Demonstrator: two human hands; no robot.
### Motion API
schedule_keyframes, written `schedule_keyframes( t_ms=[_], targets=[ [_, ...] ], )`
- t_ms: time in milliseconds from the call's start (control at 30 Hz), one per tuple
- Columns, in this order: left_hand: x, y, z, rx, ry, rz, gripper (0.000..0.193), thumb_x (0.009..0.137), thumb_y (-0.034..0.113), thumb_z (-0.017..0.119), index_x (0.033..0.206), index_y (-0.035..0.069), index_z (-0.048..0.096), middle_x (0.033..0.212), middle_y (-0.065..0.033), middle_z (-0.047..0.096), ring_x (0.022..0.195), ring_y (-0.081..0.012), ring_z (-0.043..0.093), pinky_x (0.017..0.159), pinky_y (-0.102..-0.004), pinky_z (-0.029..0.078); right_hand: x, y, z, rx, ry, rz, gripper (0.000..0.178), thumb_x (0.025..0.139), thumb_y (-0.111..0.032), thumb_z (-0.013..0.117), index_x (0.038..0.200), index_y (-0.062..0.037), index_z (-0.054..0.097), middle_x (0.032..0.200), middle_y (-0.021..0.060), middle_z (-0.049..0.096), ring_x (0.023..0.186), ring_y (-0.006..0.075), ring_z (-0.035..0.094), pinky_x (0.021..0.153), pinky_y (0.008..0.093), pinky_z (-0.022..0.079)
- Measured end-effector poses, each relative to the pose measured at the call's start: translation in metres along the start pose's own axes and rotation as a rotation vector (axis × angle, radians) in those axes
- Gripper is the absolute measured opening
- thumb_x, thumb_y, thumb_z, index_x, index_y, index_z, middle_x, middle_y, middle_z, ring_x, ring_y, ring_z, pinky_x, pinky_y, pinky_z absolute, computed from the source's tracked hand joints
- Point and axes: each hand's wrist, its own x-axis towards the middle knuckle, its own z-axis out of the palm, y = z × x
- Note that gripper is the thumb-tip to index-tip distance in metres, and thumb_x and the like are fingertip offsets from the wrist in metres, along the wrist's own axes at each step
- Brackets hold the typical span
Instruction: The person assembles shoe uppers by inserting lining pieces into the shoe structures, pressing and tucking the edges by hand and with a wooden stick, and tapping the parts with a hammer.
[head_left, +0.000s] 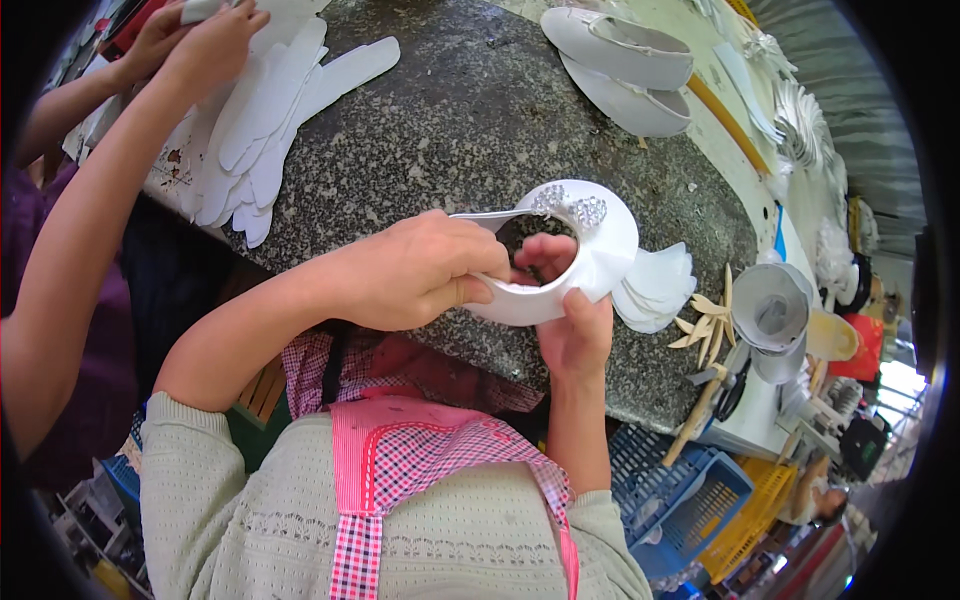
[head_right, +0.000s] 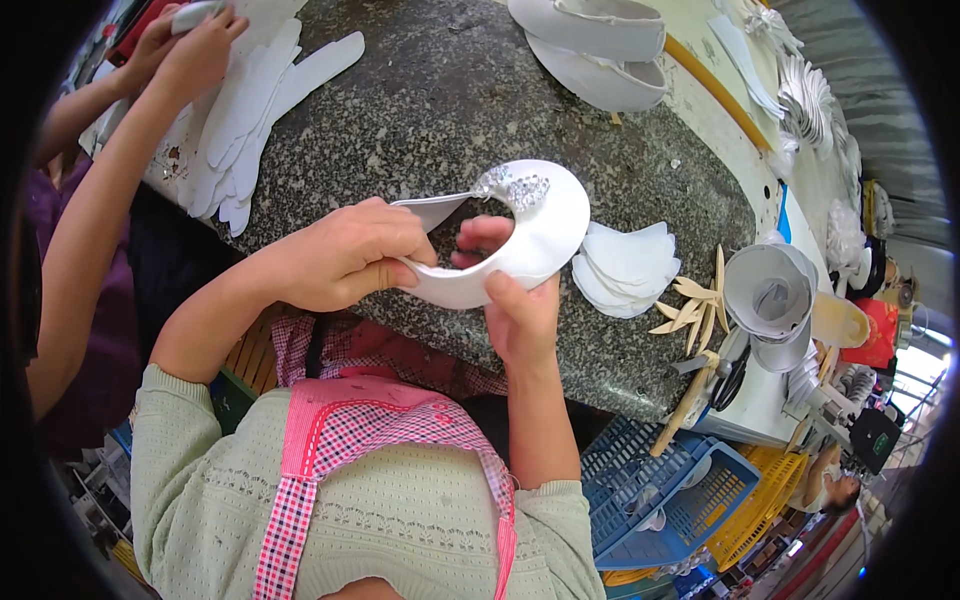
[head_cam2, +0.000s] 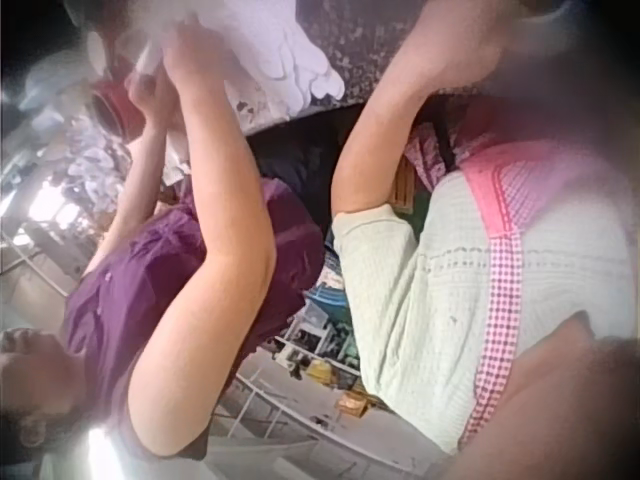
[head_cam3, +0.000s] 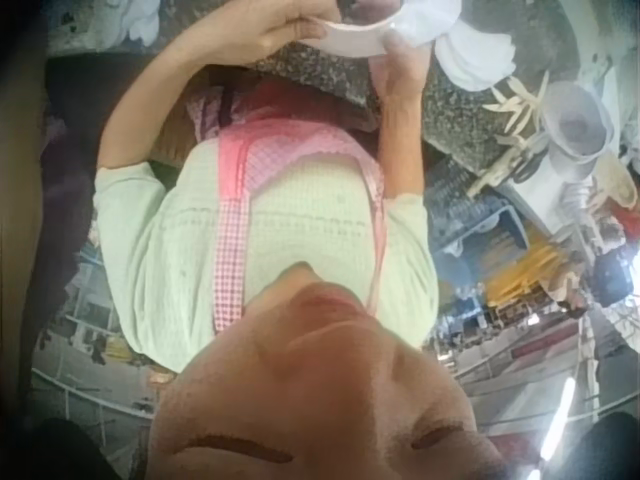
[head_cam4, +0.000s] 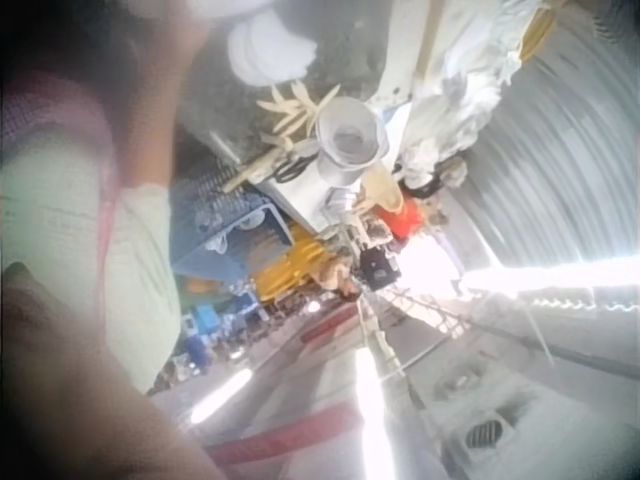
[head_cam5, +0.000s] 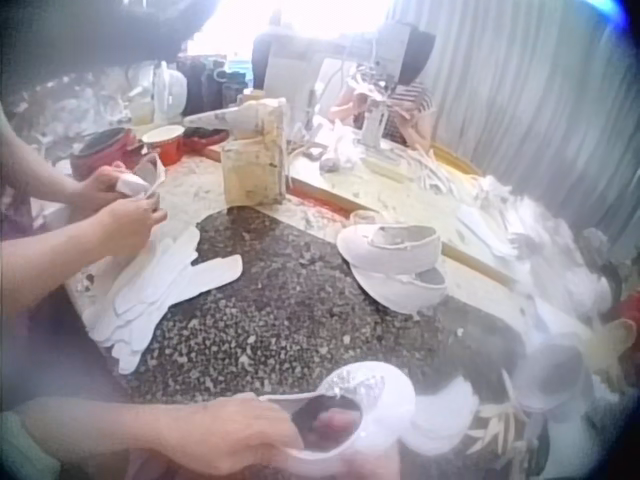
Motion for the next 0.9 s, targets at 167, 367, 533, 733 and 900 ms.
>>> schedule_keyframes(
  t_ms=[167, 367, 533, 733, 900],
  targets=[
    [-0.002, 0.007, 0.025, 0.34, 0.24, 0.128, 0.012, 0.08, 0.012, 0.06, 0.091, 0.007, 0.06, 0.072, -0.0091, 0.054, 0.072, -0.0269, 0.055, 0.067, -0.0367, 0.042, 0.003, 0.006, 0.001, -0.126, -0.073, -0.243, 0.024, 0.078, -0.015, 0.066, 0.093, 0.001, 0.058, 0.094, 0.0142, 0.058, 0.092, 0.0255, 0.056, 0.085, 0.0405, 0.045],
    [-0.002, 0.009, 0.008, -0.061, 0.085, -0.057, 0.016, 0.087, 0.017, 0.056, 0.091, 0.002, 0.059, 0.073, -0.0129, 0.058, 0.065, -0.0302, 0.06, 0.059, -0.0342, 0.046, -0.005, -0.01, 0.01, -0.235, 0.041, -0.336, 0.021, 0.078, -0.011, 0.067, 0.093, 0.0028, 0.062, 0.09, 0.0155, 0.063, 0.083, 0.0223, 0.062, 0.078, 0.0327, 0.048],
    [-0.002, 0.009, 0.006, -0.13, 0.098, -0.022, 0.016, 0.089, 0.017, 0.053, 0.089, 0.002, 0.059, 0.064, -0.0114, 0.054, 0.058, -0.0245, 0.058, 0.055, -0.0303, 0.044, 0.001, -0.024, 0.018, -0.193, 0.025, -0.326, 0.024, 0.076, -0.003, 0.069, 0.096, 0.0057, 0.06, 0.09, 0.0193, 0.065, 0.085, 0.0244, 0.063, 0.079, 0.0365, 0.049],
    [0.007, 0.008, 0.019, -0.456, 0.393, -0.133, 0.022, 0.085, 0.024, 0.062, 0.083, 0.002, 0.06, 0.064, -0.01, 0.058, 0.057, -0.015, 0.058, 0.055, -0.0295, 0.045, 0.007, -0.016, 0.022, 0.007, 0.032, -0.148, 0.025, 0.077, -0.008, 0.07, 0.096, 0.0054, 0.06, 0.095, 0.0154, 0.064, 0.086, 0.0211, 0.062, 0.079, 0.0331, 0.049],
    [0.009, 0.01, 0.01, -0.285, 0.191, -0.184, 0.025, 0.077, 0.024, 0.073, 0.082, 0.002, 0.062, 0.067, -0.0036, 0.06, 0.063, -0.0062, 0.057, 0.055, -0.0241, 0.044, 0.005, -0.019, 0.011, -0.175, 0.104, -0.15, 0.017, 0.084, -0.01, 0.063, 0.093, 0.0037, 0.061, 0.087, 0.0087, 0.064, 0.077, 0.0146, 0.061, 0.071, 0.0292, 0.048]
  ],
)
